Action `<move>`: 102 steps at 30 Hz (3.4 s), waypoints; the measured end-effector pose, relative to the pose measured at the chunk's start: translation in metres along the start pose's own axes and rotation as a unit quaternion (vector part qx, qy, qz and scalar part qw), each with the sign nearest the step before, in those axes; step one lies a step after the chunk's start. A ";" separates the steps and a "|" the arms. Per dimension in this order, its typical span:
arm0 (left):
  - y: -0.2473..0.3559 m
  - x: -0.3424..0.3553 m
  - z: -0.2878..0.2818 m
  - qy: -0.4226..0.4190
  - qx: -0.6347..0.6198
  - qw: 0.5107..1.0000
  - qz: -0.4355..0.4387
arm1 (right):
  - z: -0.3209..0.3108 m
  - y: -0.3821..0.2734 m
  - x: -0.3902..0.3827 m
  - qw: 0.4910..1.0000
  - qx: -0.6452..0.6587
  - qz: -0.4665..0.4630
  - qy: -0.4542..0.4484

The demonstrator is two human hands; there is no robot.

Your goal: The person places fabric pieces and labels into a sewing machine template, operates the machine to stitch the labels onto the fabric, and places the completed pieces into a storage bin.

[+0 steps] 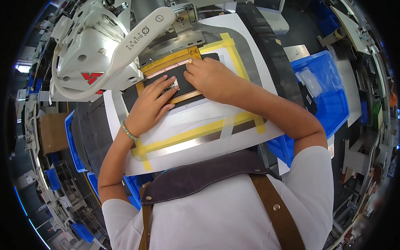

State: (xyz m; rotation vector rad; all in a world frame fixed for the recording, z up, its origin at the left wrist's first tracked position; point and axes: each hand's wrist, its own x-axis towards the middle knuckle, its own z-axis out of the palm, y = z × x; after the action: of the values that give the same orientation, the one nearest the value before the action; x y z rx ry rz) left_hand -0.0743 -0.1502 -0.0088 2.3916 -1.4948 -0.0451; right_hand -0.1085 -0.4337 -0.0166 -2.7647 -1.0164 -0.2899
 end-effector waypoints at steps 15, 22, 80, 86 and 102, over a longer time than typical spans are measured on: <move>0.002 0.015 0.019 0.018 0.008 1.000 -0.005 | 0.012 0.012 0.008 0.998 0.005 -0.044 -0.035; 0.002 0.024 0.039 0.036 0.062 0.997 -0.014 | 0.025 0.021 0.009 0.997 -0.001 -0.063 -0.043; -0.030 0.021 0.067 0.028 0.067 0.994 -0.078 | 0.065 0.012 -0.027 0.986 0.062 -0.153 0.037; -0.027 0.003 0.059 0.026 -0.024 0.999 -0.033 | 0.072 0.012 -0.030 0.986 0.042 -0.145 0.069; -0.052 0.016 0.056 0.073 -0.067 0.989 -0.109 | 0.066 0.039 -0.030 0.976 0.095 -0.088 0.177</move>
State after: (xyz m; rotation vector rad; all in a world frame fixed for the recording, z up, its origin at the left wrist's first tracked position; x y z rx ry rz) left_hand -0.0328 -0.1576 -0.0740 2.3822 -1.1255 -0.0188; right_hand -0.0975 -0.4660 -0.0918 -2.3446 -1.1251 -0.6483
